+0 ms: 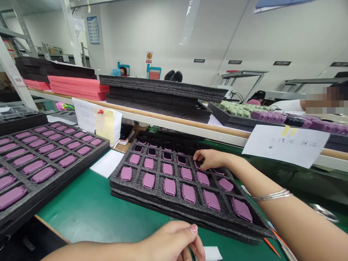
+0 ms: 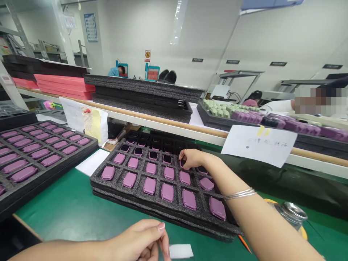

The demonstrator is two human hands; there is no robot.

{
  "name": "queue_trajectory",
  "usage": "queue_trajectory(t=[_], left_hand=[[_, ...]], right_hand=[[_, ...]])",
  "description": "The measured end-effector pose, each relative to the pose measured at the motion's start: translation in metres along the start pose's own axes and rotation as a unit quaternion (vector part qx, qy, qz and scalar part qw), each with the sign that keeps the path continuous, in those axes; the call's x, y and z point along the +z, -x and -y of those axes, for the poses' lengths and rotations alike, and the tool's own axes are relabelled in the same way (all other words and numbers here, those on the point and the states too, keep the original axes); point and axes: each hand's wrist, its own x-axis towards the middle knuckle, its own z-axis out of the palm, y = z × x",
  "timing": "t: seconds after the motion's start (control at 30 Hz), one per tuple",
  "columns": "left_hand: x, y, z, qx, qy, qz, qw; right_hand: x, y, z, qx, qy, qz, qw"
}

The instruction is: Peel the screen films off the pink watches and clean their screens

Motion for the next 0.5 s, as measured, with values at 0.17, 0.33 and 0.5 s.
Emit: queue_trajectory(t=[0.17,0.33,0.5], left_hand=[[0.001,-0.002,0.006,-0.008,-0.028,0.031,0.999],[-0.002,-0.006,0.017,-0.014,-0.081,0.045,0.996],[-0.003,-0.006,0.022,-0.025,-0.088,0.057,0.994]], right_hand=[[0.0,0.004,0.005,0.007,0.066,-0.024,0.998],[-0.009,0.001,0.03,-0.037,0.102,-0.083,0.991],[-0.003,-0.015,0.046,-0.104,0.092,-0.062,0.988]])
